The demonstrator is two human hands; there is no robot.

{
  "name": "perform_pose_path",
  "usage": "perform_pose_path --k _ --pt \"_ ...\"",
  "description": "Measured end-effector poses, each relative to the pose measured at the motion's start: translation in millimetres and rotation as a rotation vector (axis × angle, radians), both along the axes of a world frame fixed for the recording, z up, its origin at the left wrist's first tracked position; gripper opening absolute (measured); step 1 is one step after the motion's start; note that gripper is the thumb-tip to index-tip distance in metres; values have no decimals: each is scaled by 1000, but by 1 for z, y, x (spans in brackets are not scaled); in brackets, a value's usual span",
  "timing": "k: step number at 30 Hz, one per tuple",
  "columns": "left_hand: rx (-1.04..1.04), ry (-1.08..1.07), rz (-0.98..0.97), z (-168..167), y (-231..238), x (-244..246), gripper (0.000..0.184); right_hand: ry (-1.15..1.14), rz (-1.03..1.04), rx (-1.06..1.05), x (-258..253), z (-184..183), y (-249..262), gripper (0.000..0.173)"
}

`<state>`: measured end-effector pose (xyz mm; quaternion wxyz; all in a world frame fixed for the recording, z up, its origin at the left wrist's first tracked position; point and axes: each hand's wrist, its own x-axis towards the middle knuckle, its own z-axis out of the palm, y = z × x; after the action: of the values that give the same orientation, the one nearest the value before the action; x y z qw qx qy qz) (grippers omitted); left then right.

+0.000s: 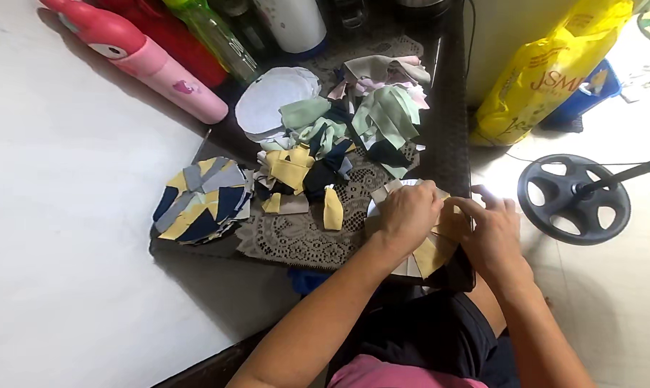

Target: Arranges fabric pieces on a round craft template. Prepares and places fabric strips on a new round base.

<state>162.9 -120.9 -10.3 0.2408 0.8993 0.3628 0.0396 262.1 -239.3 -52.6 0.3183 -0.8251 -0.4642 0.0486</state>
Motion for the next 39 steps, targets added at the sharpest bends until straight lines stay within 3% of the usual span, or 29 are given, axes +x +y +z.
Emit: perform_pose_path --k 5,8,10,13,15,17,20,25,28,33,36,39 --pt "-110 80 -34 11 6 -9 21 25 -6 -10 1 -2 -2 20" --pt "49 125 -35 14 3 -13 20 28 -1 0 1 -3 -1 20" --pt "176 46 -37 8 -5 -17 21 32 -4 -3 2 -3 -2 20" --pt "254 -49 -56 -8 -24 -20 41 36 1 8 2 -4 -1 20" --pt "256 -8 -82 -22 -34 -20 59 27 6 22 2 -4 0 20" --pt "218 89 -122 -31 -36 -20 65 27 14 36 3 -4 -1 22" --pt "163 131 -286 -33 -25 -27 65 11 13 135 7 -3 -10 25" --pt "126 -56 -831 -38 12 -42 65 -33 5 239 8 0 -32 30" --pt "96 -60 -952 -34 22 -42 63 -31 5 269 0 4 -39 30" --pt "130 -169 -822 -30 15 -52 65 -38 80 288 -15 5 -46 26" --pt "270 -392 -487 -23 12 -84 54 -21 138 265 -19 6 -54 24" --pt "296 -430 -71 -6 39 -132 31 -16 159 233 -21 6 -65 22"
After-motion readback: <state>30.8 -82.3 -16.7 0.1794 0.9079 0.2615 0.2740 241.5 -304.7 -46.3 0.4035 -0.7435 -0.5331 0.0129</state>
